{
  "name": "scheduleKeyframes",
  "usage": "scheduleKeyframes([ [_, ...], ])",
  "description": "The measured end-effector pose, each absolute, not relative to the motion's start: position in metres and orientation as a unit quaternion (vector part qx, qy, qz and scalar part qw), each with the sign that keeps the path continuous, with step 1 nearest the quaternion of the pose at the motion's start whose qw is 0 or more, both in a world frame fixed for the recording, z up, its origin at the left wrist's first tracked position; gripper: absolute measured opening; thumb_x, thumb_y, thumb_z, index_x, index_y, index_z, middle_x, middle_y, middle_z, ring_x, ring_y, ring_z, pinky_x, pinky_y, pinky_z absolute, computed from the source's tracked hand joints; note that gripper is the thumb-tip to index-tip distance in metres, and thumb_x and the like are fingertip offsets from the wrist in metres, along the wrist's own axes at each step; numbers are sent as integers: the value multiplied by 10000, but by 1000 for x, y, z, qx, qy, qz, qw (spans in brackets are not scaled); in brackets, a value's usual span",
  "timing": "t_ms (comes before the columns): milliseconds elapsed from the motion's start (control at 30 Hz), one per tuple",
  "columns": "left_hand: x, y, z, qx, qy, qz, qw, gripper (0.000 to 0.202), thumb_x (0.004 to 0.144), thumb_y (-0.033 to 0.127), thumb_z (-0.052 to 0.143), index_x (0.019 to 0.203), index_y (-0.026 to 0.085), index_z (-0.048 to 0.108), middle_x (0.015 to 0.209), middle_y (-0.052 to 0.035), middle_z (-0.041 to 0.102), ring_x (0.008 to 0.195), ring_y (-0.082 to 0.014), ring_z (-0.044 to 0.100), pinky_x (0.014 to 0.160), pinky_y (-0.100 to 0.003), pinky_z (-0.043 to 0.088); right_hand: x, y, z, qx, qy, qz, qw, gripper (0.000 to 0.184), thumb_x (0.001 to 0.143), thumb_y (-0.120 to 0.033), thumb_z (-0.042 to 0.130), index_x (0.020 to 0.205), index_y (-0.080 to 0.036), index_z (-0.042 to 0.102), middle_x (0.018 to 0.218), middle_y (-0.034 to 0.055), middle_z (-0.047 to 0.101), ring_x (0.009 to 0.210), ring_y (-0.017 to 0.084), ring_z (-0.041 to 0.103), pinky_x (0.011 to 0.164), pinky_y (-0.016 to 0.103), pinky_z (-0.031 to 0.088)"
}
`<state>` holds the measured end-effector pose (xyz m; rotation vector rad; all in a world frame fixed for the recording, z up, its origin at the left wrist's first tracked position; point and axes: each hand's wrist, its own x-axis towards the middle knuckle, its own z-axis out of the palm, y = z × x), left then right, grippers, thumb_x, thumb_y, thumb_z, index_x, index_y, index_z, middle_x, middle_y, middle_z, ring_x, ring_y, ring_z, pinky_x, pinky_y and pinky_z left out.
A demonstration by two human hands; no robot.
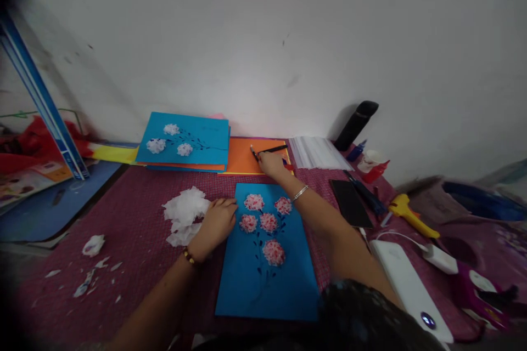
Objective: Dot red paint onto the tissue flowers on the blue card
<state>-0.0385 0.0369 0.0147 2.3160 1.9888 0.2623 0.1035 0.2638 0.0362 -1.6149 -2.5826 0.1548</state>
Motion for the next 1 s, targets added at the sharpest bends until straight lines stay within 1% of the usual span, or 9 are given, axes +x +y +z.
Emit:
scheduleKeyframes([
  [233, -39, 36, 16, 760, 644, 81, 31, 194, 907, 304, 570, 1009, 146, 618, 1148, -68, 596, 1089, -201, 552, 984, -456, 434, 69, 266, 39, -526, -836, 138, 71, 376, 891, -364, 559, 1207, -161, 540, 1214, 95, 577, 1043, 208, 596, 871, 430, 525],
  [433, -41, 33, 19, 768, 634, 83, 35, 205, 912, 318, 561, 1020, 153, 615, 1145, -67, 594, 1078, -197, 554, 974, -448, 439, 66, 250, 59, -448, -819, 344, 102, 369, 890, -369, 560, 1196, -162, 545, 1196, 88, 584, 1017, 199, 603, 846, 413, 535],
  [533, -41, 32, 17, 768, 633, 91, 34, 224, 910, 330, 565, 1034, 150, 612, 1154, -71, 592, 1087, -203, 553, 980, -457, 435, 85, 225, 73, -370, -791, 469, 133, 314, 910, -370, 514, 1133, -151, 549, 982, 48, 624, 805, 139, 613, 723, 337, 540],
  [633, -41, 32, 16, 766, 634, 105, 32, 241, 908, 342, 568, 1043, 147, 609, 1148, -72, 595, 1078, -203, 560, 971, -456, 444, 116, 191, 86, -283, -749, 578, 158, 199, 873, -303, 445, 997, -168, 523, 624, -54, 507, 505, 85, 470, 596, 289, 490],
  [767, -44, 31, 32, 755, 641, 139, 15, 243, 922, 336, 545, 1059, 143, 600, 1086, -65, 613, 1015, -189, 586, 942, -437, 463, 157, 137, 96, -202, -682, 679, 179, 175, 753, -345, 513, 848, -199, 499, 491, -93, 409, 414, 83, 367, 529, 287, 437],
  [833, -44, 26, 48, 742, 649, 169, -11, 266, 955, 292, 469, 1156, 142, 557, 1145, -96, 597, 1069, -209, 568, 963, -445, 441, 176, 110, 99, -184, -652, 709, 195, 179, 733, -357, 552, 819, -207, 504, 476, -91, 413, 409, 91, 371, 514, 295, 429],
  [900, -38, 17, 68, 740, 641, 198, -37, 365, 980, 259, 368, 1321, 146, 431, 1297, -151, 519, 1194, -239, 498, 1014, -452, 395, 194, 84, 101, -179, -627, 727, 216, 176, 724, -349, 598, 801, -208, 528, 491, -80, 432, 433, 103, 408, 516, 302, 433],
  [967, -26, 3, 84, 772, 599, 205, -45, 478, 969, 282, 398, 1418, 160, 290, 1375, -141, 461, 1245, -230, 455, 1033, -412, 387, 211, 61, 101, -184, -607, 734, 241, 167, 707, -320, 653, 784, -204, 559, 534, -63, 463, 485, 112, 462, 535, 300, 441],
  [1000, -18, -6, 90, 795, 572, 199, -42, 498, 960, 293, 429, 1421, 173, 285, 1370, -121, 472, 1239, -219, 458, 1029, -383, 393, 218, 51, 100, -189, -596, 739, 253, 165, 697, -300, 677, 776, -201, 571, 563, -53, 484, 513, 114, 488, 547, 296, 444],
])
